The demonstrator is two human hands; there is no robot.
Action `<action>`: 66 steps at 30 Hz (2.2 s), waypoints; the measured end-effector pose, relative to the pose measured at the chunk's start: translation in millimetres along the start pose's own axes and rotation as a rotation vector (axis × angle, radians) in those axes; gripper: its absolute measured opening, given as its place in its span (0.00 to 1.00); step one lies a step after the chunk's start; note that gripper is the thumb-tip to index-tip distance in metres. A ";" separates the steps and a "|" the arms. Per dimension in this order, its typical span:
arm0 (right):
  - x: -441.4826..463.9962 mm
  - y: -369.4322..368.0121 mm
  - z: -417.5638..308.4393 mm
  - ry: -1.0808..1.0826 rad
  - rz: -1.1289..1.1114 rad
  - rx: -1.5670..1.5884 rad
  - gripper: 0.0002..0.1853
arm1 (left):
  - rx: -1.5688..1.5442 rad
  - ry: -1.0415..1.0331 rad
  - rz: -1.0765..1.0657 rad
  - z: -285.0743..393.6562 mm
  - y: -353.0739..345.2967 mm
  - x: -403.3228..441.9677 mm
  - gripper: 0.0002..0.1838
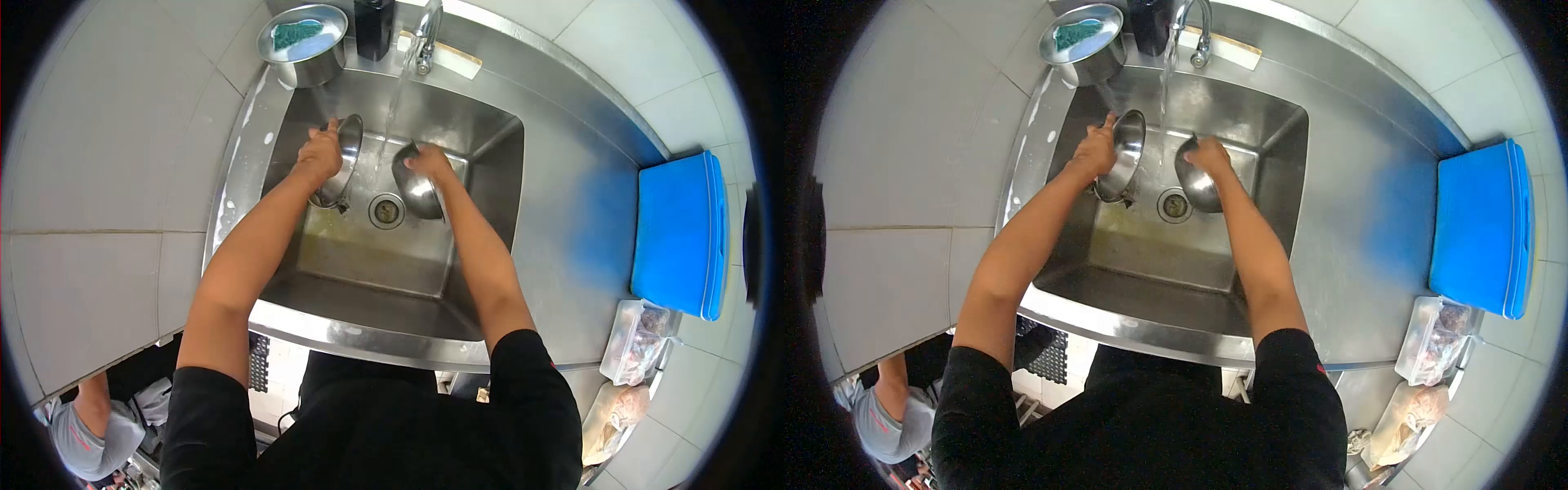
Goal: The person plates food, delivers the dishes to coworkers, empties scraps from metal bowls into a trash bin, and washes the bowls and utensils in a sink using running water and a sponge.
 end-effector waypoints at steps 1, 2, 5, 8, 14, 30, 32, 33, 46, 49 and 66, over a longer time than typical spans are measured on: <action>8.4 -2.9 -21.5 0.074 -0.088 0.013 0.19 | 0.007 0.005 0.006 -4.9 5.3 -3.6 0.37; 13.2 -1.7 -45.6 0.068 -0.107 -0.053 0.20 | -0.022 0.020 0.026 -11.7 10.3 -6.3 0.37; 17.8 1.3 -105.4 0.157 -0.110 -0.143 0.23 | -0.203 0.123 -0.001 -27.6 13.6 -13.0 0.37; -5.2 19.5 -131.3 0.256 0.043 -0.054 0.24 | -0.487 0.224 -0.002 -43.1 -19.1 2.4 0.33; -28.6 -2.2 -90.4 0.278 0.069 -0.025 0.21 | -0.851 0.261 0.149 4.2 -140.4 43.5 0.27; 4.7 -148.8 -18.8 0.477 -0.039 -0.181 0.10 | -1.870 0.586 -0.564 21.4 -261.7 46.1 0.16; 8.3 -119.8 -19.8 0.432 0.212 0.254 0.10 | -2.021 0.492 -0.514 27.1 -222.6 38.3 0.18; 8.4 -107.6 -26.0 0.434 0.213 0.248 0.10 | -2.027 0.488 -0.515 28.3 -223.8 43.2 0.18; -65.3 -239.8 131.2 -0.129 -0.291 0.295 0.12 | -1.723 0.563 -0.656 40.4 -250.5 54.0 0.25; -61.5 -258.8 130.3 -0.023 -0.193 0.271 0.11 | -1.841 0.583 -0.656 34.5 -249.6 46.2 0.28; -16.9 -233.0 176.5 -0.522 0.514 1.062 0.16 | -1.763 0.602 -0.550 63.3 -165.8 36.5 0.28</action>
Point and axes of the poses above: each hand's wrist, its own x-axis towards the middle knuckle, its own y-axis out of the back of the hand, z = x × y, the point moved 6 cm from there along x, towards the middle knuckle, and after that the axes turned 8 degrees about x, right-handed, at the moved point
